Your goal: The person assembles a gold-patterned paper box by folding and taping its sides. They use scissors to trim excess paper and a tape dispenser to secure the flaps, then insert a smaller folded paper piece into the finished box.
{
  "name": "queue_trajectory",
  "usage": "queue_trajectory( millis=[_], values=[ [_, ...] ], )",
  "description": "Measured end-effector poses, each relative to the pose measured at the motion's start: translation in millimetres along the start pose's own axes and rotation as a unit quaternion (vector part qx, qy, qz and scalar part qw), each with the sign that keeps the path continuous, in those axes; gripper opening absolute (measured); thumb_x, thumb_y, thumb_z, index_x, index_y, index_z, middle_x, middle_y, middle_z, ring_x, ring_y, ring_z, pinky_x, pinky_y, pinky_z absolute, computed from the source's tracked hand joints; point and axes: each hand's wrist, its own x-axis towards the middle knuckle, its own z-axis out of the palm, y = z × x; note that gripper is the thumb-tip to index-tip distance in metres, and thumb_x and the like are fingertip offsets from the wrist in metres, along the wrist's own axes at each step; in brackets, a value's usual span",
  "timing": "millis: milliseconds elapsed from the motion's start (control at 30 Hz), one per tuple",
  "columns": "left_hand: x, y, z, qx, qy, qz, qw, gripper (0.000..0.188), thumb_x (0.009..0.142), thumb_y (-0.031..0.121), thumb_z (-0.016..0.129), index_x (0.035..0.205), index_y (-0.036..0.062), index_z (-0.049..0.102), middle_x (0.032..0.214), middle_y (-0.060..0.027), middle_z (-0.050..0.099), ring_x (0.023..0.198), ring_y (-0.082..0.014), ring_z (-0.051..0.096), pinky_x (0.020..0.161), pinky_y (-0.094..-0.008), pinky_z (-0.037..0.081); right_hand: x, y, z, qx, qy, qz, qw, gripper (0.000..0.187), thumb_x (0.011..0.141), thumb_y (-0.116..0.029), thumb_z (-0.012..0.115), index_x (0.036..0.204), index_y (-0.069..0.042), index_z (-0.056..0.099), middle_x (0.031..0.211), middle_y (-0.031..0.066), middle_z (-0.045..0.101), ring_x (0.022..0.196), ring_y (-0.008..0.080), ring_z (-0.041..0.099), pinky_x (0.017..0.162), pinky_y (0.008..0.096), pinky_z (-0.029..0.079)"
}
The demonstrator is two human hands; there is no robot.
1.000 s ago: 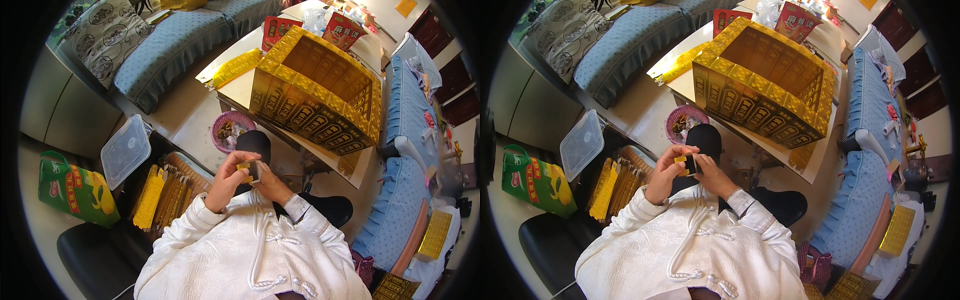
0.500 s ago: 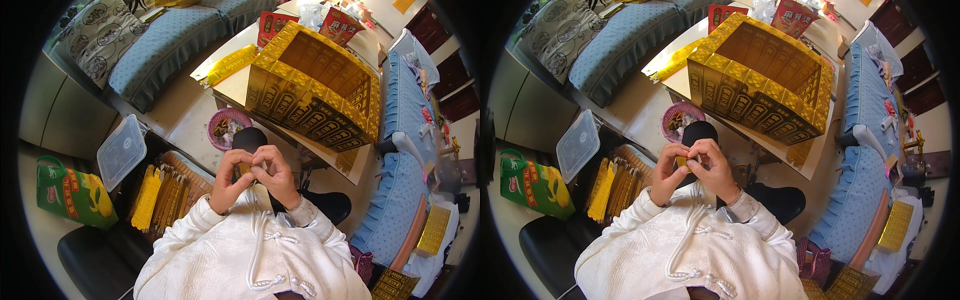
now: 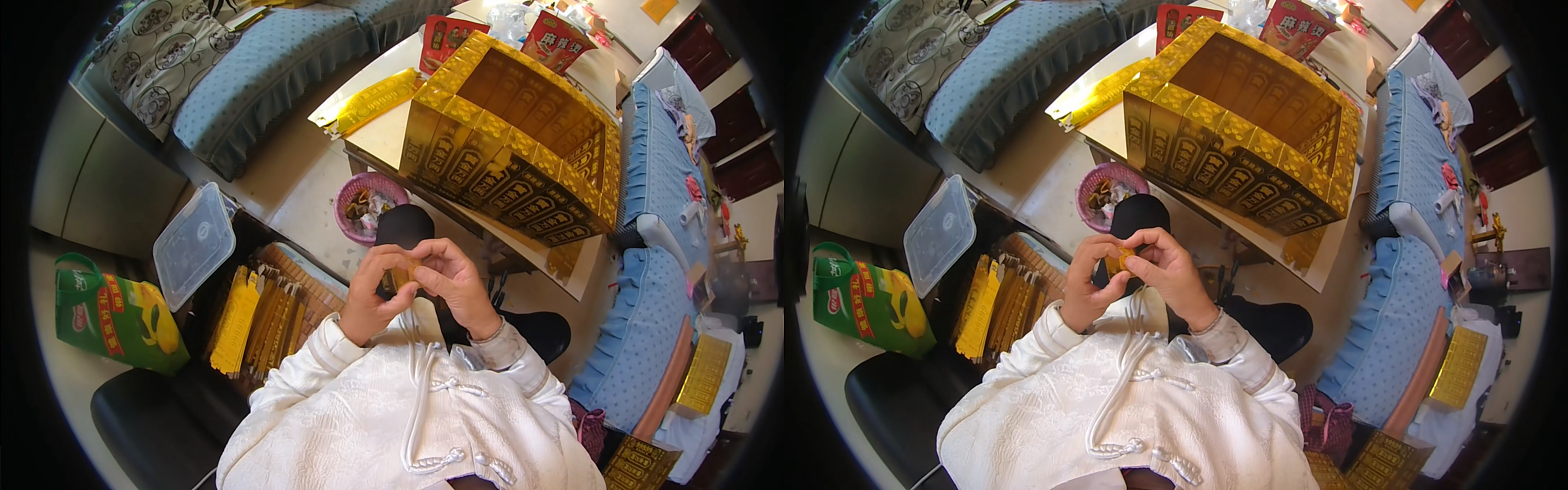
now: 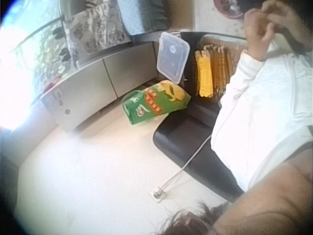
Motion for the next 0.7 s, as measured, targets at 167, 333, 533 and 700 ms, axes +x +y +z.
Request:
queue_trajectory(
  millis=[167, 333, 533, 700],
  values=[
    [-11, -8, 1, -0.067, -0.043, -0.063, 0.995, 0.066, 0.078, 0.019, 0.094, 0.133, 0.0027, 0.061, 0.126, -0.0145, 0.066, 0.116, -0.0284, 0.066, 0.099, -0.0378, 0.052, -3, -7, -2, -0.108, 0.025, -0.006, 0.994, 0.016, 0.097, 0.002, 0.069, 0.109, -0.005, 0.061, 0.113, 0.0004, 0.060, 0.087, 0.0033, 0.058, 0.073, 0.0193, 0.049],
    [-9, -7, 2, -0.032, -0.065, -0.057, 0.996, 0.071, 0.075, 0.017, 0.096, 0.135, 0.0024, 0.061, 0.129, -0.0134, 0.068, 0.115, -0.0265, 0.068, 0.100, -0.0374, 0.053, -2, -17, 3, -0.270, 0.045, -0.065, 0.960, 0.012, 0.092, 0.005, 0.068, 0.094, -0.002, 0.059, 0.114, 0.0044, 0.058, 0.084, 0.0042, 0.057, 0.068, 0.0203, 0.049],
    [0, 3, 7, -0.008, -0.057, -0.039, 0.998, 0.066, 0.072, 0.007, 0.093, 0.131, 0.0035, 0.065, 0.125, -0.0156, 0.070, 0.112, -0.0340, 0.070, 0.095, -0.0396, 0.056, -3, -17, 3, -0.334, 0.073, -0.079, 0.936, 0.014, 0.087, 0.007, 0.066, 0.091, -0.002, 0.057, 0.111, 0.0048, 0.059, 0.077, 0.0051, 0.054, 0.065, 0.0216, 0.047],
    [-5, -3, 12, 0.009, -0.052, -0.032, 0.998, 0.069, 0.068, 0.006, 0.093, 0.131, 0.0042, 0.065, 0.124, -0.0161, 0.071, 0.110, -0.0362, 0.071, 0.093, -0.0414, 0.057, -6, -24, 8, -0.373, 0.077, -0.091, 0.920, 0.014, 0.086, 0.007, 0.066, 0.090, -0.002, 0.057, 0.110, 0.0049, 0.060, 0.073, 0.0058, 0.051, 0.064, 0.0226, 0.046]
  ],
)
